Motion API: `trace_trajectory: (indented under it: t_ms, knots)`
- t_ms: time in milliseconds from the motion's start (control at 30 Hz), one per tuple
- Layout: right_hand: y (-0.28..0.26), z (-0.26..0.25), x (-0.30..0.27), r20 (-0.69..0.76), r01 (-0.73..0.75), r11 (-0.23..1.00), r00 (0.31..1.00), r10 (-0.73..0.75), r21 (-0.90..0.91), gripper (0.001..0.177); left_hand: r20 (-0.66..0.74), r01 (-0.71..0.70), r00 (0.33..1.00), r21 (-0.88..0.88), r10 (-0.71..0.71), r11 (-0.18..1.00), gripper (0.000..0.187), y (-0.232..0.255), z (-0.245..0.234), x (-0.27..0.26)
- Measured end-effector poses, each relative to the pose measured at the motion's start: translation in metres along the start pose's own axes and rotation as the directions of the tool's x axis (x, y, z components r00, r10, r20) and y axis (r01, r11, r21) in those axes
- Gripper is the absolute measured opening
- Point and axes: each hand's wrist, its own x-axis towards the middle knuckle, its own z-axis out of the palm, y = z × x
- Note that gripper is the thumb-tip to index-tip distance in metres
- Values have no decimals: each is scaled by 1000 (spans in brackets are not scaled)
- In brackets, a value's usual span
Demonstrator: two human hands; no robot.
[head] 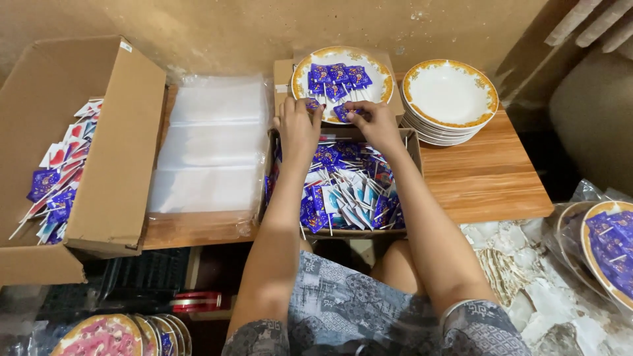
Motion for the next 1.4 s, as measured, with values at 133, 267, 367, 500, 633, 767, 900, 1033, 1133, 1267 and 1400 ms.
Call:
trace_trajectory:
  t_ms: [133, 267, 367, 500, 633, 767, 900, 1033, 1133, 1267, 1400]
  knots:
    - [-14, -9, -2, 0, -1, 1000, 1000, 1, 8, 21, -43, -40, 998, 60, 43, 997, 35, 11, -13, 1]
    - [-23, -10, -6, -7, -53, 995, 999, 54, 89, 20, 3, -56, 998, 72, 56, 996, 31, 7, -6, 3]
    - [-16, -3, -1, -17, -26, 999, 1000, 27, 30, 20, 38, -68, 997, 61, 66, 996, 29, 3, 2, 6]
    - [-15, 0, 1, -30, -61, 973, 998, 55, -223, 21, 48, -87, 995, 87, 83, 992, 33, 1, 5, 6]
    - [7, 12, 5, -26, -73, 925, 997, 69, -374, 16, 118, -69, 991, 92, 58, 993, 35, -2, 5, 0]
    - [-8, 13, -1, -1, 0, 893, 1000, -1, -451, 26, 160, -108, 982, 37, 101, 993, 35, 0, 0, 0]
    - [-15, 11, -7, 23, 47, 858, 999, -41, -511, 35, 222, -106, 970, 12, 101, 994, 33, -4, 5, 0]
    - [-22, -1, -15, 2, 57, 881, 998, -64, -469, 35, 293, -93, 951, -35, 99, 995, 36, 8, -23, -4]
    - [-21, -15, -22, -74, 83, 923, 990, -119, -375, 25, 382, -75, 919, -71, 96, 995, 39, 4, -33, -3]
    - [-22, -44, -34, -81, 139, 966, 984, -160, -219, 20, 391, -44, 913, -191, 117, 981, 23, -4, -49, -5]
    - [-12, -64, -45, -3, 129, 987, 991, -130, -96, 18, 562, -37, 810, -237, 169, 971, 13, -6, -63, -11]
